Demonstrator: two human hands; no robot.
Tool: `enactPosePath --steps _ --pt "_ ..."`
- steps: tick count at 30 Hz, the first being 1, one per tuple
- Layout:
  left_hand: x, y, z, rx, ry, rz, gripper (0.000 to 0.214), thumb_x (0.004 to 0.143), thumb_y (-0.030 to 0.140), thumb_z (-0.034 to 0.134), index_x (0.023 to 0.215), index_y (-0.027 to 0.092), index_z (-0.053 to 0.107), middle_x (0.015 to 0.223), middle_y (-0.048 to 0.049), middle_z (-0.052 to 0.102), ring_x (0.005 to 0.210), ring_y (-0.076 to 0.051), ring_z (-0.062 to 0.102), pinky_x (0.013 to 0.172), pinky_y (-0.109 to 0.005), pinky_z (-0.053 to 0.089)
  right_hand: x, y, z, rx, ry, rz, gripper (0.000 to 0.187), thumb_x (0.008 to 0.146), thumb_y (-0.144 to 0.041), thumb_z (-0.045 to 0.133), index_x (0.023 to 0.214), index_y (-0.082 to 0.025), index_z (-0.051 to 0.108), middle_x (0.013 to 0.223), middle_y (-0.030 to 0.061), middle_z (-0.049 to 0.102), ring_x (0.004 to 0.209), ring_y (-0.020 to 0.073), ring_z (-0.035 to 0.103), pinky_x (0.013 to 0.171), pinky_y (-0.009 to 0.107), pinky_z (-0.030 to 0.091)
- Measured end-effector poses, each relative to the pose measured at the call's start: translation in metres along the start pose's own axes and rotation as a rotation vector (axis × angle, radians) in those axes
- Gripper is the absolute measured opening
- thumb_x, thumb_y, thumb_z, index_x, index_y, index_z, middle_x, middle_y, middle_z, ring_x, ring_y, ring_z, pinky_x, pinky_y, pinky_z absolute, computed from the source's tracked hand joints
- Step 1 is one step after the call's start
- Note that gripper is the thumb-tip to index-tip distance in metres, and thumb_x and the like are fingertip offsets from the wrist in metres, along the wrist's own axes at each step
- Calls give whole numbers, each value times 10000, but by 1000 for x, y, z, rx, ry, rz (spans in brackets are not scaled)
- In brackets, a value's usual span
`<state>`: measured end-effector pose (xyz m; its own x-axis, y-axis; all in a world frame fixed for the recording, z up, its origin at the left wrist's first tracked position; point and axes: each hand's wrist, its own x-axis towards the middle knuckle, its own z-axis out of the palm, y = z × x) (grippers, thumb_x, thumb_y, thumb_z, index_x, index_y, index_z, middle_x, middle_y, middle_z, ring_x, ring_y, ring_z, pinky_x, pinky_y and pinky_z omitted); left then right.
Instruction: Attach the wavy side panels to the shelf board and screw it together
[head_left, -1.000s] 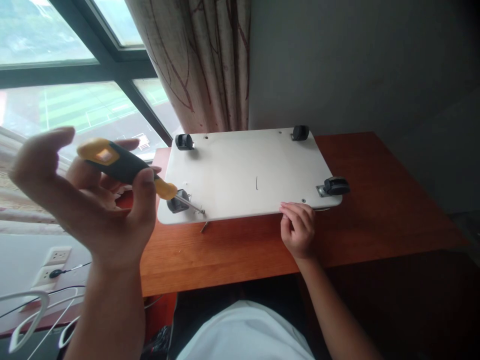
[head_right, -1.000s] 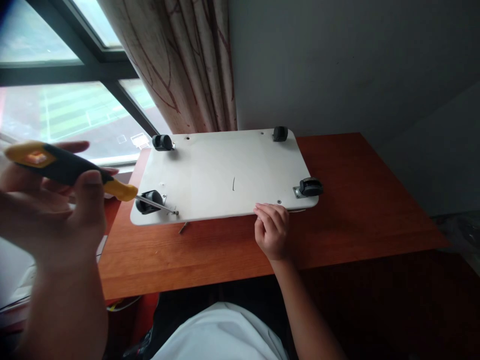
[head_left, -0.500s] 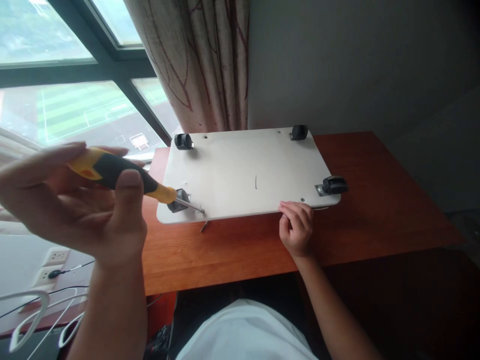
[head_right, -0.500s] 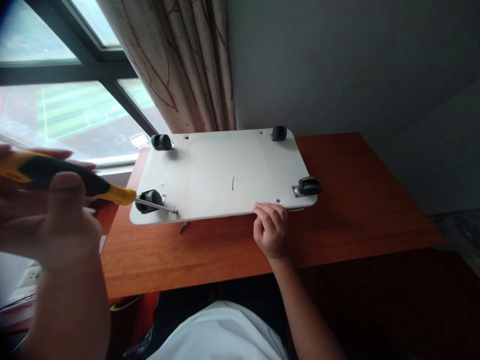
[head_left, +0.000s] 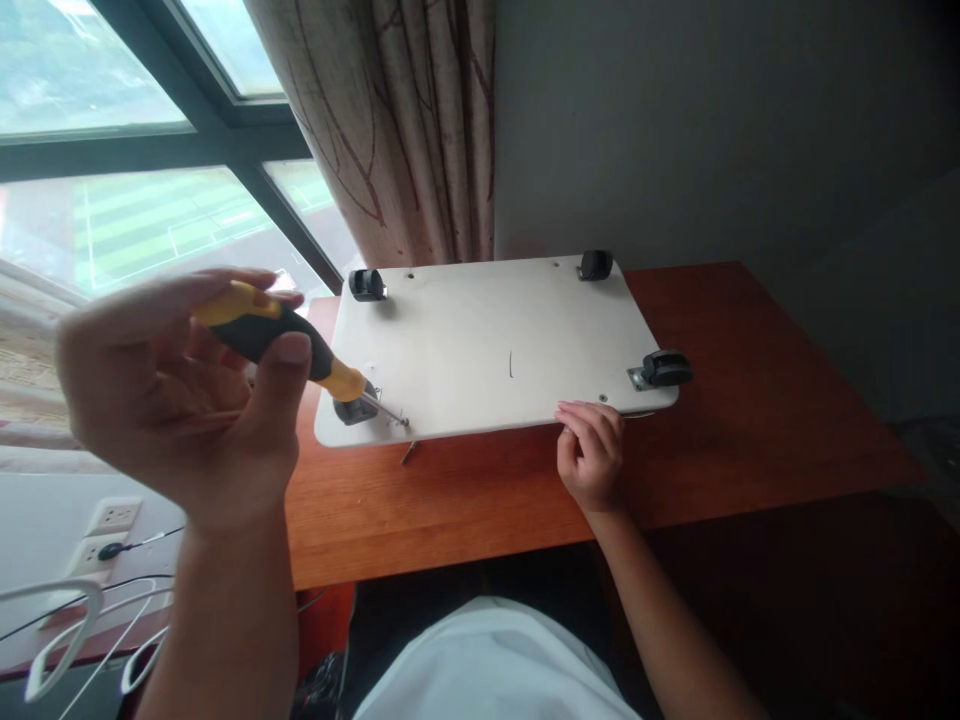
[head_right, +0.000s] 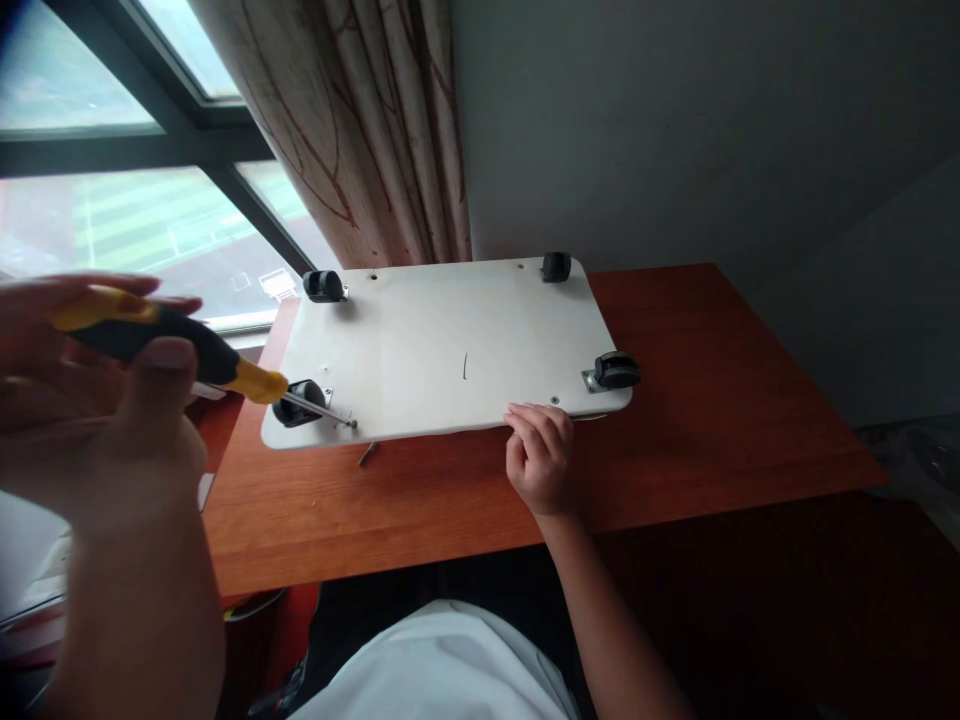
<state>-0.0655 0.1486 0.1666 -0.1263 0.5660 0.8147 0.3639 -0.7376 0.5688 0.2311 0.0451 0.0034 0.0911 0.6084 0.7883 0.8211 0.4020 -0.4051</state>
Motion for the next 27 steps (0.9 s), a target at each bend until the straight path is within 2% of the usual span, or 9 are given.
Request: enactPosePath --steps 3,5,7,11,14,16,21,23,27 --pt "4 10 9 -41 -41 254 519 743 453 791 1157 214 589 970 -48 643 825 -251 686 668 -509 597 -1 0 0 4 -3 5 371 837 -4 525 1088 -245 654 1039 46 736 1030 208 670 938 431 539" --pt "5 13 10 17 -35 288 619 645 442 874 1175 252 615 965 -30 626 800 -238 670 691 -510 596 -1 0 0 8 0 3 380 832 2 529 1091 -247 654 1041 45 737 1031 210 670 938 432 539" --pt "6 13 8 101 8 252 645 554 370 943 1125 255 666 968 -39 613 798 -224 644 701 -488 604 0 -1 0 11 3 0 388 829 6 530 1096 -247 653 1041 44 738 1029 208 670 938 430 539" --pt "4 15 7 70 4 146 484 651 262 887 1102 234 714 975 -64 662 781 -213 664 609 -430 610 1 -2 0 14 9 2 391 836 3 523 1104 -249 654 1041 46 737 1026 206 670 940 431 540" --pt "-1 20 13 -37 -43 127 447 765 362 788 1181 239 684 996 -73 706 794 -261 706 612 -488 616 1 -2 0 14 6 -4 401 822 17 535 1102 -246 649 1042 45 738 1032 209 665 937 434 544" --pt "-3 23 15 -29 -48 131 443 800 393 754 1216 282 650 1037 -65 689 781 -263 705 625 -526 610 1 -2 -1 9 -2 -5 399 821 19 534 1098 -244 649 1045 47 738 1033 212 667 936 440 546" --pt "-3 29 6 272 8 244 464 722 403 828 1134 261 670 1030 -61 651 1020 -326 668 727 -613 567 -2 -1 0 11 -9 8 407 831 12 518 1115 -247 651 1053 50 736 1046 216 672 953 456 541" --pt "-4 33 4 332 1 164 421 768 367 814 1156 285 673 1033 -51 655 1035 -314 667 717 -597 573 -2 0 0 15 -7 11 411 830 11 520 1118 -251 652 1055 46 736 1054 211 670 958 450 539" --pt "-7 47 13 241 -12 12 367 866 311 736 1214 359 632 1153 -19 649 1015 -282 698 727 -593 614 -2 0 1 10 -2 7 400 832 0 515 1108 -252 656 1054 45 735 1050 207 668 958 443 540"
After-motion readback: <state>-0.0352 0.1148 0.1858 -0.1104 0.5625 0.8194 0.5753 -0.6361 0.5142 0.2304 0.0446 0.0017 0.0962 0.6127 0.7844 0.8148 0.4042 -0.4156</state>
